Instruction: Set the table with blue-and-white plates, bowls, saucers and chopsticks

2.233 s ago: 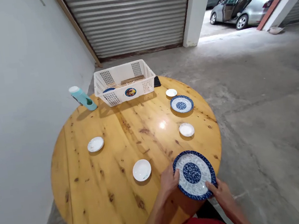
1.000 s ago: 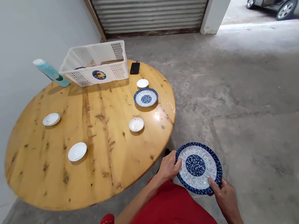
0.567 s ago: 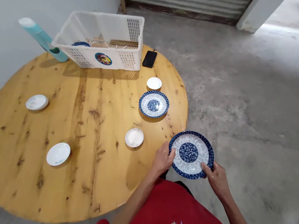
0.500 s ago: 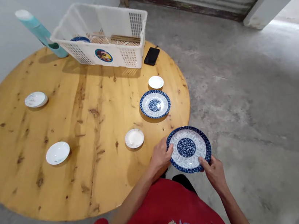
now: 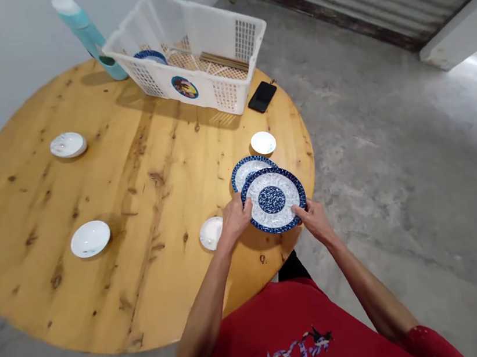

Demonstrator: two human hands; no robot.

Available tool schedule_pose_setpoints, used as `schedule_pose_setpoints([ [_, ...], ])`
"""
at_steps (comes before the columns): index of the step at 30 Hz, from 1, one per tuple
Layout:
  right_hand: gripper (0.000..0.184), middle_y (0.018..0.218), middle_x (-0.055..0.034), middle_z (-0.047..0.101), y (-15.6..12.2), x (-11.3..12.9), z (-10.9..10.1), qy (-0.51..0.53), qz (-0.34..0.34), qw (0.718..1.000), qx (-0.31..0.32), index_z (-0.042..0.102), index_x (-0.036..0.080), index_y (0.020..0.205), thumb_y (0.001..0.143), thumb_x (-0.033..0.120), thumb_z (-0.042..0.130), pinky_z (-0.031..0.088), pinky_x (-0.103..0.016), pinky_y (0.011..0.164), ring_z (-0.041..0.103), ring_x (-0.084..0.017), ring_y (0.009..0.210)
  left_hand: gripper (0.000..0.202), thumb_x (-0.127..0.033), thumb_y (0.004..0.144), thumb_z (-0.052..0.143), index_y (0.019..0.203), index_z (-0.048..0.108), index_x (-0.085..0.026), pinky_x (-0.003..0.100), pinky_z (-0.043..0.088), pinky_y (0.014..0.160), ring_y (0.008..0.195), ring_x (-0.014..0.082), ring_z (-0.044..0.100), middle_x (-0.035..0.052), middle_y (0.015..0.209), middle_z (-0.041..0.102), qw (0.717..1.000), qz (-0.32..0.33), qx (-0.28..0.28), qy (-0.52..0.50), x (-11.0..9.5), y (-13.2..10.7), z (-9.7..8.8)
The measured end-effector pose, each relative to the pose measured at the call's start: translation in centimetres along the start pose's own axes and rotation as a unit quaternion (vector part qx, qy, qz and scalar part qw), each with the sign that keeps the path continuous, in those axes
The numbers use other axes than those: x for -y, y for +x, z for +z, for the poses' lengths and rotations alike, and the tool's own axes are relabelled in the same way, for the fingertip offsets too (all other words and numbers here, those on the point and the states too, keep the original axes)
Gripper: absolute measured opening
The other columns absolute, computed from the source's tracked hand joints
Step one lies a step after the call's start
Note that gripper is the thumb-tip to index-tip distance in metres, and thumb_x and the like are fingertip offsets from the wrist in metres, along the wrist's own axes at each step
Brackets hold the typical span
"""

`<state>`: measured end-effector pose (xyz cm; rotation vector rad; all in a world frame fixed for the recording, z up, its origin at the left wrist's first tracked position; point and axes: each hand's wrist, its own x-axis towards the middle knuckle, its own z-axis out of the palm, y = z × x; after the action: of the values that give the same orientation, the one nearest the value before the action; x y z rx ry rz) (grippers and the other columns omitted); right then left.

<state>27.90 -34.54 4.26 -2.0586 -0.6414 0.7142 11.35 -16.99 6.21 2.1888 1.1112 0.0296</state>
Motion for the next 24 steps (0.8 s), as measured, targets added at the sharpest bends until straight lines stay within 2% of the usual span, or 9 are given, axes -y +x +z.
schedule_pose_setpoints([
  [4, 0.033, 0.058, 0.0003, 0.053, 4.9, 0.7, 0.2, -0.033, -0.036, 0.998, 0.044, 0.051, 0.020, 0.066, 0.076, 0.050, 0.056, 0.038, -0.023, 0.050, 0.048, -0.014, 0.056, 0.031, -0.036, 0.101, 0.035, 0.112, 0.057, -0.016, 0.034, 0.046, 0.084, 0.102, 0.0295, 0.068, 0.0135, 0.105, 0.073, 0.999, -0.047, -0.011, 0.003, -0.1, 2.4, -0.6],
  [11, 0.028, 0.059, -0.0014, 0.055, 11.0, 1.6, -0.1, -0.141, -0.102, 0.976, 0.131, 0.049, 0.020, 0.066, 0.080, 0.045, 0.046, 0.034, -0.025, 0.055, 0.053, -0.017, 0.060, 0.036, -0.036, 0.100, 0.035, 0.114, 0.060, -0.014, 0.036, 0.045, 0.086, 0.108, 0.0309, 0.068, 0.0175, 0.112, 0.073, 0.990, -0.121, 0.035, 0.070, -0.3, 5.2, -0.9],
  [14, 0.028, 0.069, -0.0064, 0.066, 12.6, 2.2, -0.5, -0.247, -0.125, 0.945, 0.172, 0.057, 0.017, 0.073, 0.085, 0.040, 0.046, 0.037, -0.026, 0.060, 0.061, -0.021, 0.067, 0.038, -0.038, 0.099, 0.035, 0.114, 0.061, -0.014, 0.036, 0.046, 0.086, 0.109, 0.0314, 0.067, 0.0185, 0.115, 0.073, 0.981, -0.149, 0.060, 0.106, -0.7, 5.7, -1.4],
  [18, 0.033, 0.094, -0.0160, 0.074, 14.0, 3.0, -0.9, -0.382, -0.157, 0.884, 0.217, 0.066, 0.012, 0.095, 0.092, 0.040, 0.047, 0.039, -0.028, 0.068, 0.068, -0.027, 0.087, 0.041, -0.042, 0.097, 0.037, 0.114, 0.063, -0.014, 0.038, 0.047, 0.084, 0.109, 0.0335, 0.068, 0.0195, 0.114, 0.073, 0.971, -0.175, 0.085, 0.138, -1.1, 5.9, -2.1],
  [24, 0.042, 0.095, -0.0200, 0.075, 15.2, 4.1, -1.0, -0.472, -0.174, 0.826, 0.254, 0.065, 0.009, 0.106, 0.098, 0.044, 0.043, 0.039, -0.031, 0.068, 0.071, -0.032, 0.090, 0.044, -0.042, 0.097, 0.037, 0.118, 0.063, -0.013, 0.039, 0.048, 0.086, 0.110, 0.0343, 0.068, 0.0214, 0.115, 0.072, 0.963, -0.181, 0.096, 0.173, -1.5, 6.3, -2.5],
])
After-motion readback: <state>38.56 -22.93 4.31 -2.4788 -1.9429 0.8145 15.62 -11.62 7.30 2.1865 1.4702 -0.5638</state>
